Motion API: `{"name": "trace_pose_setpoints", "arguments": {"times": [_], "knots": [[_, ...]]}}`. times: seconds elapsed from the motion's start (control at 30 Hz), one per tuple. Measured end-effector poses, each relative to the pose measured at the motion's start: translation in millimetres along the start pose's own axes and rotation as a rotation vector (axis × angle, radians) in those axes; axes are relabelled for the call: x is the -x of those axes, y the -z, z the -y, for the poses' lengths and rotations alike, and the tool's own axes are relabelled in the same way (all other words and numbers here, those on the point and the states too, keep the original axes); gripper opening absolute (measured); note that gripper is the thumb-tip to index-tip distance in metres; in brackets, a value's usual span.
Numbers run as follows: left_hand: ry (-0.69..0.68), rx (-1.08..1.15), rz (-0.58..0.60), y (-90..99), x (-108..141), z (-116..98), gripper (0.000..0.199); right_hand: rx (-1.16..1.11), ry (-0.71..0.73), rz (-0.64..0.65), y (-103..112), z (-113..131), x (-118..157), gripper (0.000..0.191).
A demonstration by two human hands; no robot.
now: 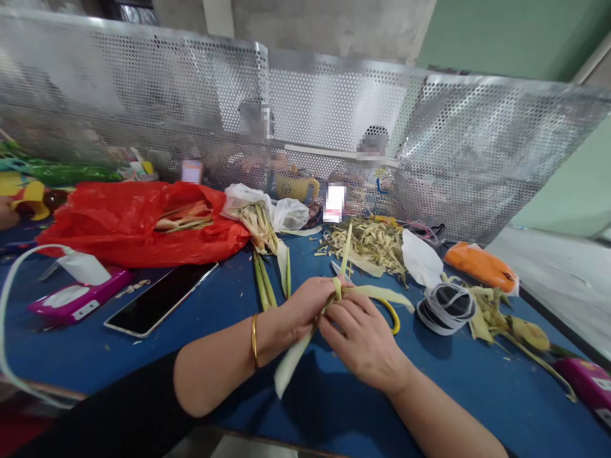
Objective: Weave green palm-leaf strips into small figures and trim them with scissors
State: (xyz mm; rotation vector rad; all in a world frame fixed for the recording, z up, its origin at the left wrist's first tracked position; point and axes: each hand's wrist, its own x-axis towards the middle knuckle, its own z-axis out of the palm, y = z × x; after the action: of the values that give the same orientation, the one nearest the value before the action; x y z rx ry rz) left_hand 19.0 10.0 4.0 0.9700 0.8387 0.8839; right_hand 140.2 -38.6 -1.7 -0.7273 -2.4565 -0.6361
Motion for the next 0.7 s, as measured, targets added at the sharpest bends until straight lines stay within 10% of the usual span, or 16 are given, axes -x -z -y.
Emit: {"name": "trace_pose_setpoints", "arguments": {"times": [0.23,0.37,0.7], "knots": [[0.063,0.081,0.078,1.0,4.1,1.8,0.029,-0.284,-0.626,-0.345,3.4,-14.2,3.7,0.006],[0.043,-0.062,0.115,1.1,1.9,2.7,0.035,-0.775,-1.134,-0.209,-7.8,-31.9,9.4,0.014],[-0.001,-0.142,-0.054,2.2,-1.2,4.3,0.022,-0.752,-1.206,-0.035,-20.8,-34.7,13.0,0.019]]}}
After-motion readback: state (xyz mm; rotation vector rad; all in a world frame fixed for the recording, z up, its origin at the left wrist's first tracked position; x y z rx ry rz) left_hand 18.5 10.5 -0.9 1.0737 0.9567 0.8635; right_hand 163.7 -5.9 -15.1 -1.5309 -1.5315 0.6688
